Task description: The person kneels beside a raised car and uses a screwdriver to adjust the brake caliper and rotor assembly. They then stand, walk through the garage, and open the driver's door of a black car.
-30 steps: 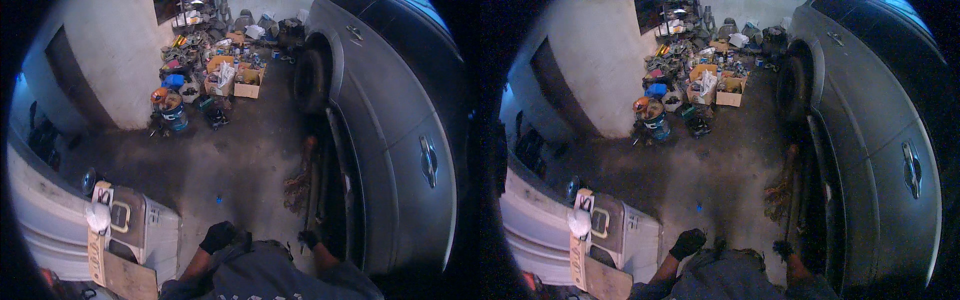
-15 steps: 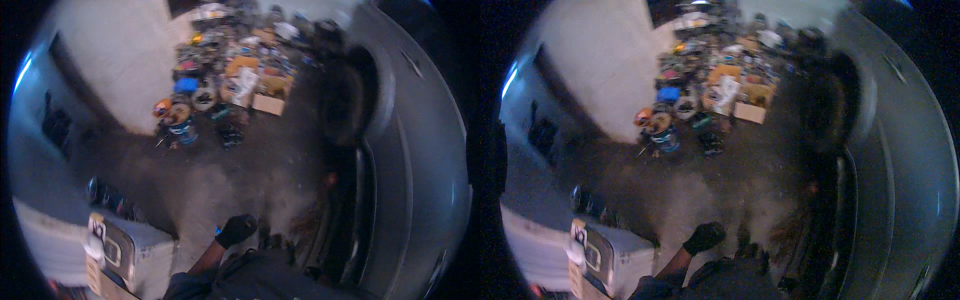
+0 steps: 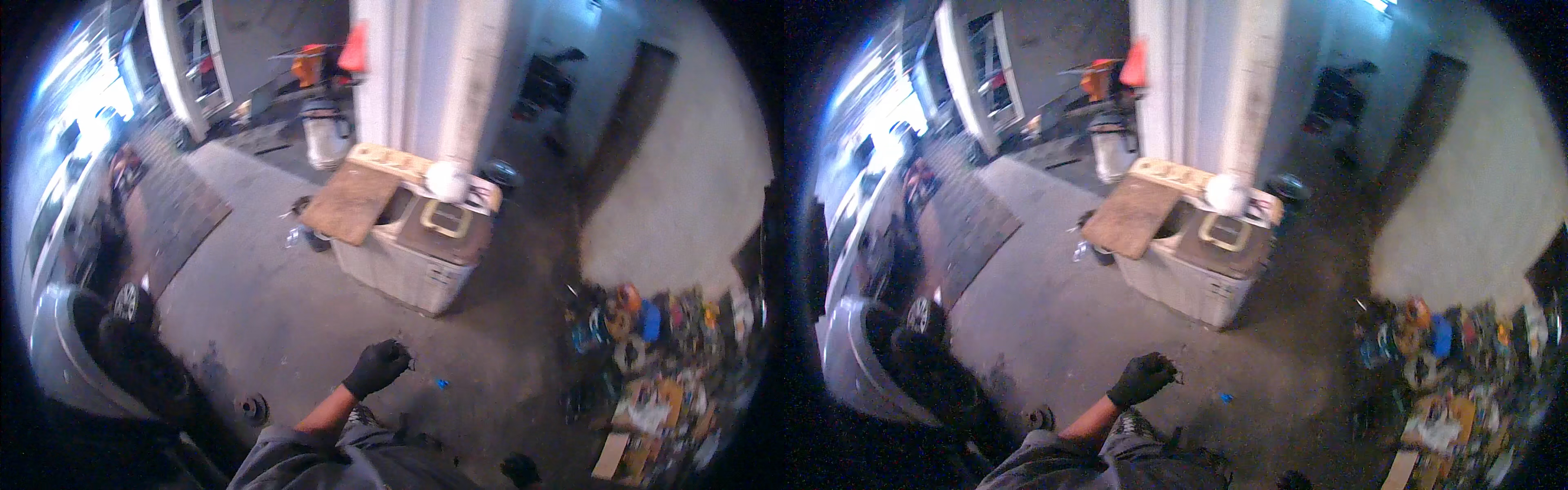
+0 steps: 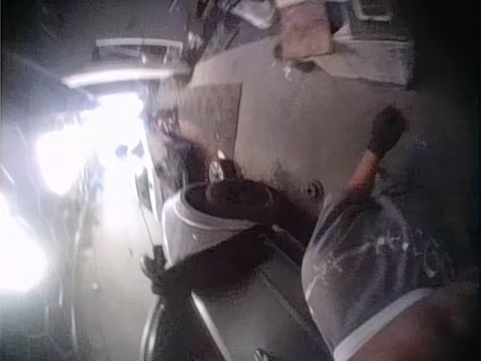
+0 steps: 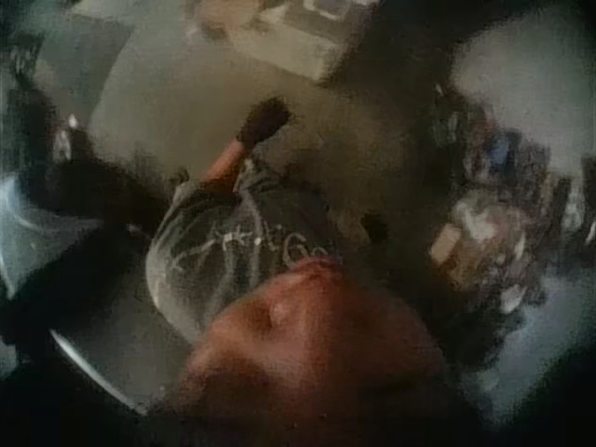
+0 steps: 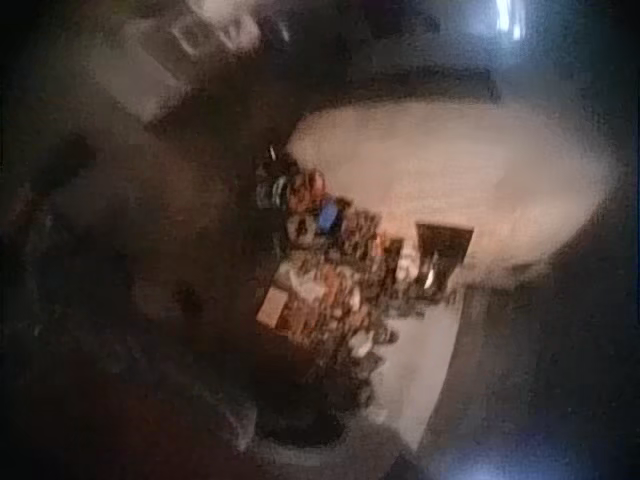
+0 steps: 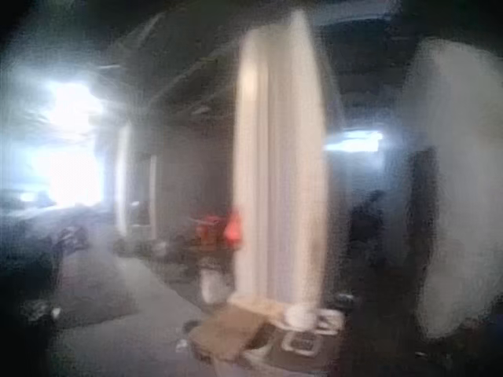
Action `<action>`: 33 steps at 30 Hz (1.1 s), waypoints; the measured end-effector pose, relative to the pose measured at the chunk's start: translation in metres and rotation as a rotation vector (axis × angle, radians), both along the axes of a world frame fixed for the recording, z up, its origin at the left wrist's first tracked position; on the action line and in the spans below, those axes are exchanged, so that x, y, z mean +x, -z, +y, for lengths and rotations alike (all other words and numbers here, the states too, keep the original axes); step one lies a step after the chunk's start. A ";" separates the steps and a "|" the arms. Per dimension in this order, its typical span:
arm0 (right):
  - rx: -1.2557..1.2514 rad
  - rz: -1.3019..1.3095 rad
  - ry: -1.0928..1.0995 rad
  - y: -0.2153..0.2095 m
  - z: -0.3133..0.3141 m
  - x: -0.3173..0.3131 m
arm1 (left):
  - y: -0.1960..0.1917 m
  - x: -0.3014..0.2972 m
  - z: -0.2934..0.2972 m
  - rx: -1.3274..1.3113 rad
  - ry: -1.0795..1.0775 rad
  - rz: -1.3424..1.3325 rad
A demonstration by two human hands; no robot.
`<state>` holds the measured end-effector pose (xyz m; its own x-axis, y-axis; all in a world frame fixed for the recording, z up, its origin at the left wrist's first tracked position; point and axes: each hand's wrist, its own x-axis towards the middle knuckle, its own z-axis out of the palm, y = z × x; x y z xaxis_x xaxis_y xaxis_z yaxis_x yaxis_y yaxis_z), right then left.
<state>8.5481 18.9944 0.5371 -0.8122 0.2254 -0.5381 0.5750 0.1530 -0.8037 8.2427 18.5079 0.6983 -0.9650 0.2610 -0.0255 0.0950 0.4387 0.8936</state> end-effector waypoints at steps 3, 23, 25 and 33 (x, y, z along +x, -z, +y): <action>-0.196 0.080 -0.488 -0.009 -0.138 -0.152 | 0.033 0.040 -0.106 0.028 -0.205 -0.131; -0.133 0.571 -1.418 -0.103 -0.768 -0.591 | 0.034 -0.108 -0.487 0.557 -0.479 -0.213; -0.127 0.514 -1.360 -0.092 -0.805 -0.645 | 0.047 -0.151 -0.521 0.394 -0.478 -0.130; -0.070 0.766 -1.636 -0.156 -1.048 -0.858 | 0.009 -0.284 -0.708 0.361 -0.994 -0.274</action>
<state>7.6901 17.9467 0.6930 -0.2116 -0.9761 0.0505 -0.5679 0.0808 -0.8191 7.9583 17.7996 0.6892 -0.7224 -0.5965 -0.3498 -0.3783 -0.0825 0.9220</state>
